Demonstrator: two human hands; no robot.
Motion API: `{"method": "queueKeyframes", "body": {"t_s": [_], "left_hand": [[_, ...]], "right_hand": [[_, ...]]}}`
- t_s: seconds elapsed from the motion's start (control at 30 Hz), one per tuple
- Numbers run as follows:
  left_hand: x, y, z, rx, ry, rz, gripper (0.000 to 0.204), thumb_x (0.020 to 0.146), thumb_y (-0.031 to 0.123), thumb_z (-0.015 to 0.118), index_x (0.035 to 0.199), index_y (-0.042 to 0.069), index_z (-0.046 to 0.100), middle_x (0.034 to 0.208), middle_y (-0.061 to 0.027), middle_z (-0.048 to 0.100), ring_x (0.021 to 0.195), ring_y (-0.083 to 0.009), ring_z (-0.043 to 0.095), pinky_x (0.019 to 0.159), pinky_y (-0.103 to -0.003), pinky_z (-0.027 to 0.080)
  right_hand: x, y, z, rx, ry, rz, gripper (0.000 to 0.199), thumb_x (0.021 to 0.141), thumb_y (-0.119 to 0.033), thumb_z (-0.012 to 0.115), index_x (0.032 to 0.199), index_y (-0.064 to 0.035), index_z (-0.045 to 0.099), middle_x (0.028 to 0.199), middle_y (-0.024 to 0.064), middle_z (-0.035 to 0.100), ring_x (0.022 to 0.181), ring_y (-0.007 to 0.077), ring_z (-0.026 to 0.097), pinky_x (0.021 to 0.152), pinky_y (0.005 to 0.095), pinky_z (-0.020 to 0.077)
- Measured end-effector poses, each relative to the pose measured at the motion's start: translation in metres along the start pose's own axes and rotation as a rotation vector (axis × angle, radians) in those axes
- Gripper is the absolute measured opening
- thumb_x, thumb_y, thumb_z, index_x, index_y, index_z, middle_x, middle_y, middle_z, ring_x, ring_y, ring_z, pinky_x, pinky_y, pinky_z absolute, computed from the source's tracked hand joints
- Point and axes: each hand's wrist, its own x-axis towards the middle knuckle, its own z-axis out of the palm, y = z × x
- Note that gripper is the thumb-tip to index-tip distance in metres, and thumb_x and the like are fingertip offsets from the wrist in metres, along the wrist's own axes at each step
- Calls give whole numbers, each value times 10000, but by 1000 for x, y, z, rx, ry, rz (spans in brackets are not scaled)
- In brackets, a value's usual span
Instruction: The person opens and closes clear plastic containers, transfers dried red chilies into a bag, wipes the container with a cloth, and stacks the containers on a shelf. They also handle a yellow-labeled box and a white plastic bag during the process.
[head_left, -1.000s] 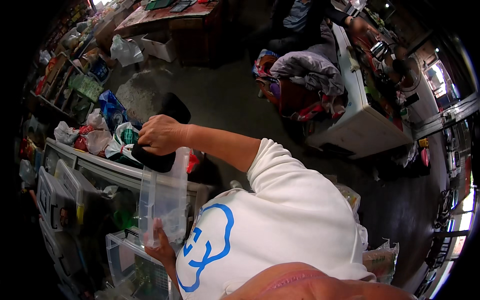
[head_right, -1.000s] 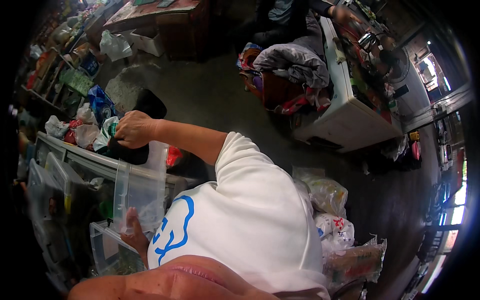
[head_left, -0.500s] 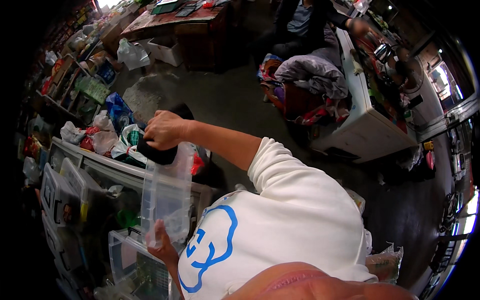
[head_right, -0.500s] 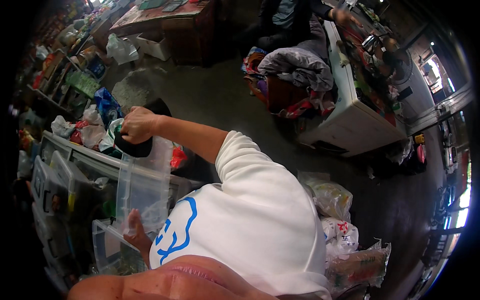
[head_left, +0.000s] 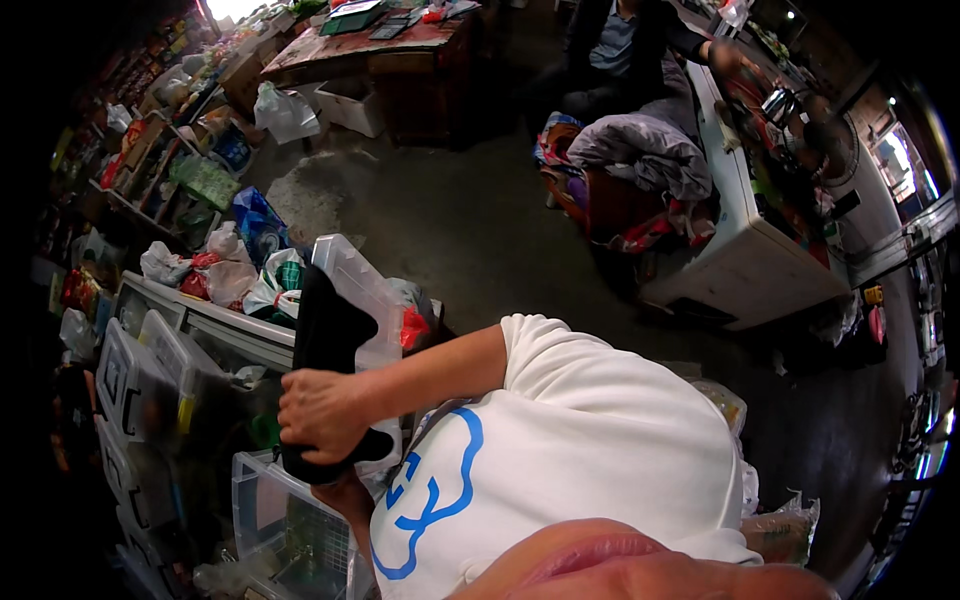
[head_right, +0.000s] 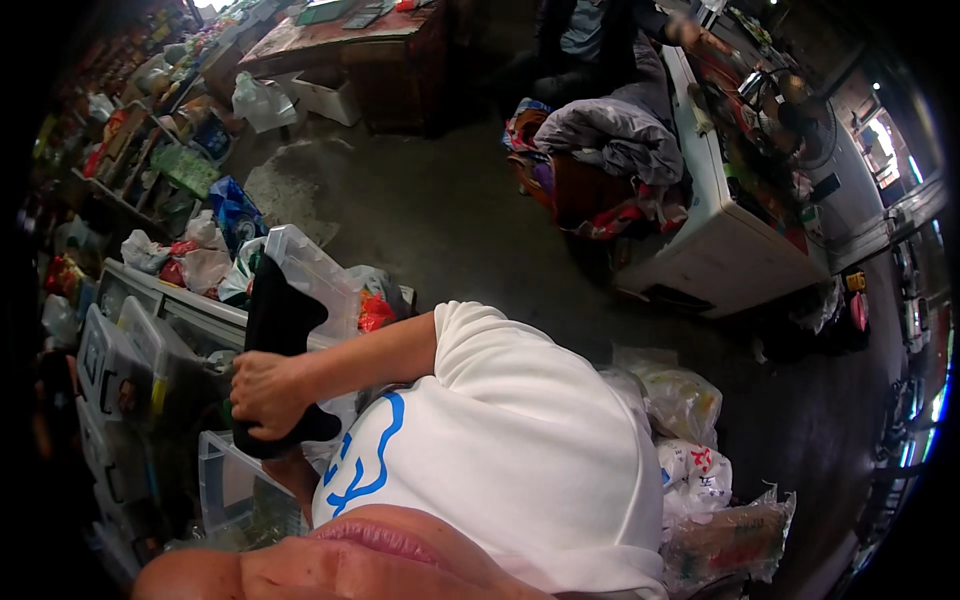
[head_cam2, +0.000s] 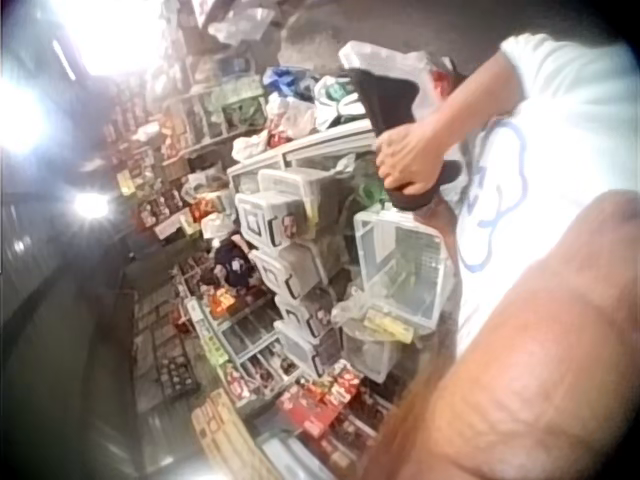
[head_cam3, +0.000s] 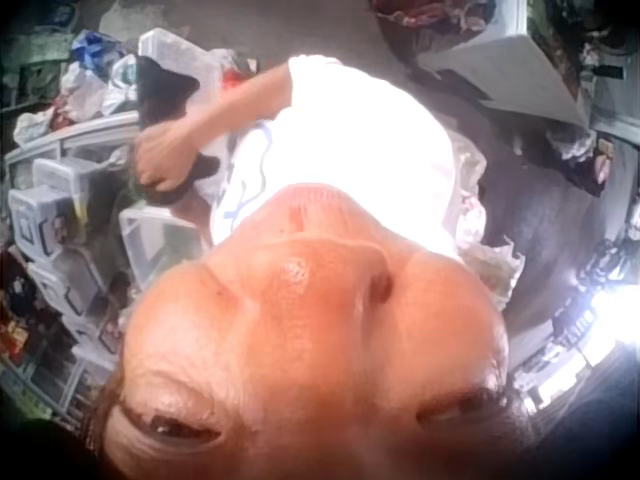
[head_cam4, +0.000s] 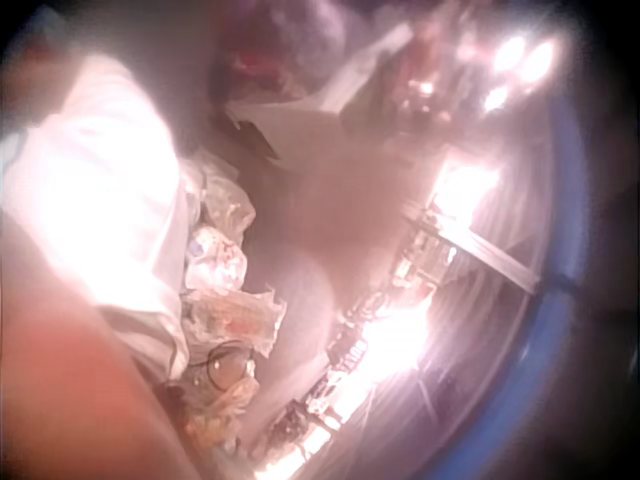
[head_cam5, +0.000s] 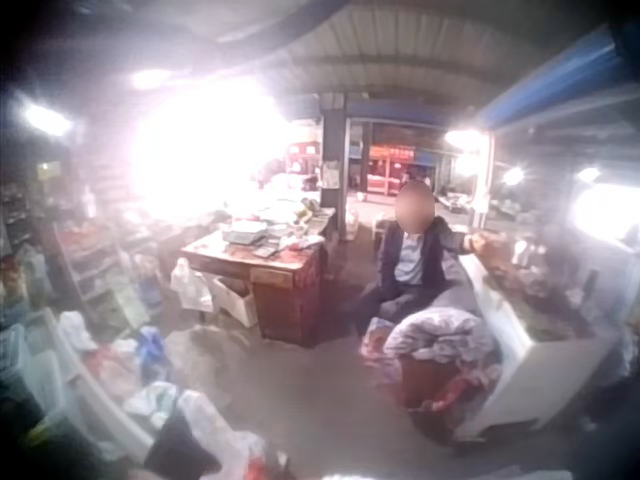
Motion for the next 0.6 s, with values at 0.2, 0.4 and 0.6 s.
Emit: {"method": "queueKeyframes", "body": {"t_s": [0.2,0.4,0.6], "left_hand": [[0,-7,0,10,7,14,148,794,90,630,891,-19,605,806,-77,622,716,-143,528,642,-289,438],[-2,-20,-6,93,18,34,155,791,98,636,888,-19,605,795,-74,622,711,-141,525,639,-293,437],[-2,5,3,-5,-65,-71,168,798,85,647,919,-27,613,867,-101,658,772,-171,608,727,-290,485]], "right_hand": [[7,-27,7,8,-20,-50,264,701,-343,574,669,-85,617,655,28,599,665,206,590,641,344,391],[0,-14,10,5,151,-3,246,677,-333,585,588,-103,590,611,26,571,619,204,570,625,352,394],[-23,64,-21,-157,231,161,279,684,-305,562,491,-104,568,561,40,557,598,225,564,628,360,414]]}}
